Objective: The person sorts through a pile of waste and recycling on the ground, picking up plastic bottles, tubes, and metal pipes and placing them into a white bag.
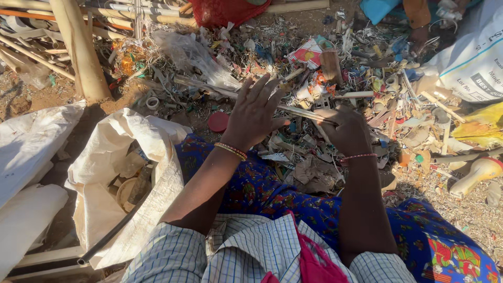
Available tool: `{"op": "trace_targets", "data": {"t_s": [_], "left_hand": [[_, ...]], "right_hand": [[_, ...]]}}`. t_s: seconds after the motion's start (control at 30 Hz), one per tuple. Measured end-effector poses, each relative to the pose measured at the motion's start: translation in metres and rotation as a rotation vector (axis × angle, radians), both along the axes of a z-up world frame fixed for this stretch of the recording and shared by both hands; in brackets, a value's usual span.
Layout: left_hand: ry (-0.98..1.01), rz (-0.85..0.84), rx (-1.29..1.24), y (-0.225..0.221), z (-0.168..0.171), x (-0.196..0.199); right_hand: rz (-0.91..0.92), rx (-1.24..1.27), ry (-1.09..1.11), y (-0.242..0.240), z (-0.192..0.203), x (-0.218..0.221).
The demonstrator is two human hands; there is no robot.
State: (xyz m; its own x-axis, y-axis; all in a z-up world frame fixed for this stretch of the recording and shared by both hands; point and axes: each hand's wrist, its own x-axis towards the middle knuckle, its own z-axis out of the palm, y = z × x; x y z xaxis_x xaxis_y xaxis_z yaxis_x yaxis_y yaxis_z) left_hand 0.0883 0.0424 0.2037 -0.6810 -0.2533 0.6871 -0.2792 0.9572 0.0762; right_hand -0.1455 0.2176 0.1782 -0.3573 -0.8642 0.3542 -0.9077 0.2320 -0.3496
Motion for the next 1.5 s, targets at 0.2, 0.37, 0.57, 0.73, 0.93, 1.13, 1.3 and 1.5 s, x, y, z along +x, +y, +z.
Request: {"op": "trace_targets", "data": {"t_s": [0.2, 0.37, 0.57, 0.73, 0.93, 1.13, 1.3, 1.5], "left_hand": [[-0.307, -0.071, 0.374, -0.003, -0.013, -0.016], [-0.303, -0.111, 0.273, -0.001, -0.034, -0.026], [-0.309, -0.166, 0.110, -0.012, -0.039, -0.037], [-0.638, -0.175, 0.171, -0.029, -0.039, -0.035], [-0.337, -0.287, -0.022, -0.029, -0.039, -0.040], [-0.751, -0.150, 0.239, -0.023, -0.038, -0.053], [-0.585, -0.093, 0.216, -0.013, -0.053, -0.069], [-0.457, -0.020, 0.237, -0.001, -0.080, -0.097]], "right_hand": [[-0.021, -0.083, 0.133, 0.005, 0.015, 0.007], [0.024, 0.114, -0.093, 0.001, 0.020, 0.016], [0.010, 0.144, 0.035, -0.012, 0.002, 0.025], [0.019, 0.265, 0.045, -0.017, -0.011, 0.026], [0.048, 0.229, -0.008, -0.019, -0.018, 0.032], [-0.052, 0.271, 0.006, -0.024, -0.023, 0.031], [-0.146, 0.253, -0.001, -0.030, -0.038, 0.028], [-0.200, 0.241, -0.040, -0.028, -0.059, 0.013]]}}
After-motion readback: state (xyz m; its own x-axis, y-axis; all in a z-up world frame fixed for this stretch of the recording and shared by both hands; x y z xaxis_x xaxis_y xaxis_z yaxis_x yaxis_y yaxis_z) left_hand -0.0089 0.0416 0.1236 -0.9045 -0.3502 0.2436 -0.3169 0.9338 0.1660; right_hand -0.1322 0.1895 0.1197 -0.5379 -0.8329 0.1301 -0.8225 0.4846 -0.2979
